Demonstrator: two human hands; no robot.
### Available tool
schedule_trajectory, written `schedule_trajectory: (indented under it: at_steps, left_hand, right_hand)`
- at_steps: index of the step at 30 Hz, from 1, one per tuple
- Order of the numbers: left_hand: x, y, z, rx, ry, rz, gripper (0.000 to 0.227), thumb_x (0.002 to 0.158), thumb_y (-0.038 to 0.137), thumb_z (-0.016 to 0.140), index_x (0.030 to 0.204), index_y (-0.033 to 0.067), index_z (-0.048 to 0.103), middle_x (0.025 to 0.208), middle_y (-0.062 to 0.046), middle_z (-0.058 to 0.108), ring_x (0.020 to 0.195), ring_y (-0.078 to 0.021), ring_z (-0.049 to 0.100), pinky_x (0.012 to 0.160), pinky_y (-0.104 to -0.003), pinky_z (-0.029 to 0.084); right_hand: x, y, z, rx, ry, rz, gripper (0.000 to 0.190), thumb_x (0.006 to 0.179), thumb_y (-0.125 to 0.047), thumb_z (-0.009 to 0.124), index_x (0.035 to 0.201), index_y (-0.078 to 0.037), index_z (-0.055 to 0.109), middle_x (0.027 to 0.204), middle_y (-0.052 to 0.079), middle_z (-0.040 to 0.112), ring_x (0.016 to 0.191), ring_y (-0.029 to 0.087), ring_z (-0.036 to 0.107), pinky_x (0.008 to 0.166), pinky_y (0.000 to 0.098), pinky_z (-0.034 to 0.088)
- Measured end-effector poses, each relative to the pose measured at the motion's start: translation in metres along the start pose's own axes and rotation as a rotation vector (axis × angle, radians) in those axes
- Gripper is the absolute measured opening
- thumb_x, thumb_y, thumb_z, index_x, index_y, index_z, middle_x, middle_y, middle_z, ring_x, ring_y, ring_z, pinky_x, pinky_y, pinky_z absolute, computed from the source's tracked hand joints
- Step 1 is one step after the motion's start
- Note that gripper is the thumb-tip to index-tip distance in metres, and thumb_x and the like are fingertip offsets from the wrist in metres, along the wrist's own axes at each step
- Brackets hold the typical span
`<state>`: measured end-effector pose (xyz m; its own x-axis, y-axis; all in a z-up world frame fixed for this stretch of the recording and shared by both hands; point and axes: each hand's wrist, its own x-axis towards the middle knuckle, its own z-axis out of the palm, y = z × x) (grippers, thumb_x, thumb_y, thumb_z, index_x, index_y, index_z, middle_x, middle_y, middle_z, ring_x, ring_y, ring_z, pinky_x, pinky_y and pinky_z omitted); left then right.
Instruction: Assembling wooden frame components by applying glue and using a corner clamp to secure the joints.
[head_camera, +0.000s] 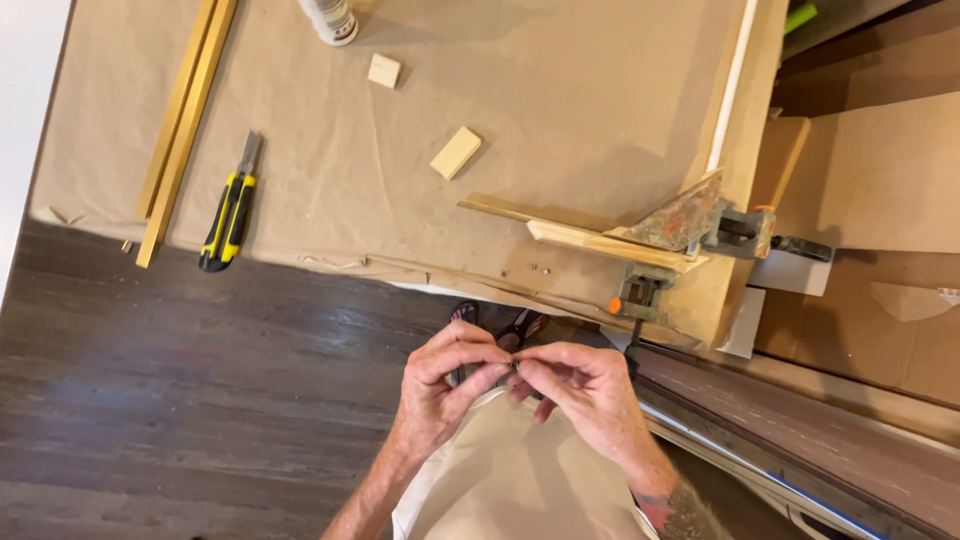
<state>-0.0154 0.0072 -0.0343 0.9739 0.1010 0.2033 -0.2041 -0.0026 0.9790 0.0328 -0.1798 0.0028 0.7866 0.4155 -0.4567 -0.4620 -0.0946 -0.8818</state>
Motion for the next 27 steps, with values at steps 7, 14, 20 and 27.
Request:
schedule_trajectory:
  at_steps: [7, 14, 20, 27]
  left_hand:
    - [0.02, 0.002, -0.004, 0.147, -0.061, 0.129, 0.011, 0.097, 0.011, 0.069, 0.104, 0.0042, 0.074, 0.101, -0.01, 0.069, 0.088, -0.0209, 0.07, 0.081, -0.031, 0.059]
    - [0.034, -0.016, -0.01, -0.206, -0.05, -0.342, 0.008, 0.088, 0.008, 0.079, 0.096, 0.0089, 0.079, 0.091, -0.006, 0.076, 0.081, -0.0134, 0.072, 0.07, -0.024, 0.064]
    - [0.061, -0.028, -0.013, -0.163, -0.074, -0.502, 0.002, 0.089, 0.011, 0.078, 0.088, 0.0096, 0.079, 0.084, -0.003, 0.076, 0.077, -0.0125, 0.072, 0.065, -0.025, 0.064]
    - [0.087, -0.042, -0.012, -0.064, -0.049, -0.338, 0.008, 0.082, 0.002, 0.075, 0.085, 0.0095, 0.076, 0.081, -0.002, 0.077, 0.07, -0.0109, 0.074, 0.066, -0.023, 0.065]
  right_hand:
    - [0.022, -0.001, -0.012, 0.131, -0.061, 0.185, 0.011, 0.088, -0.002, 0.076, 0.095, 0.006, 0.075, 0.073, 0.016, 0.073, 0.059, 0.026, 0.075, 0.038, 0.031, 0.056]
    - [0.049, -0.027, -0.023, -0.894, -0.106, -0.763, 0.016, 0.088, -0.013, 0.079, 0.101, -0.006, 0.073, 0.095, 0.003, 0.078, 0.078, 0.013, 0.078, 0.07, 0.0233, 0.065]
    - [0.083, -0.027, -0.048, -1.074, -0.301, -0.943, 0.02, 0.099, -0.004, 0.065, 0.118, -0.001, 0.068, 0.114, 0.009, 0.073, 0.094, 0.019, 0.078, 0.068, 0.0307, 0.063]
    - [0.127, -0.056, -0.054, -1.114, -0.509, -0.92, 0.016, 0.101, -0.003, 0.061, 0.116, -0.001, 0.065, 0.11, 0.009, 0.071, 0.082, 0.021, 0.072, 0.057, 0.0317, 0.056]
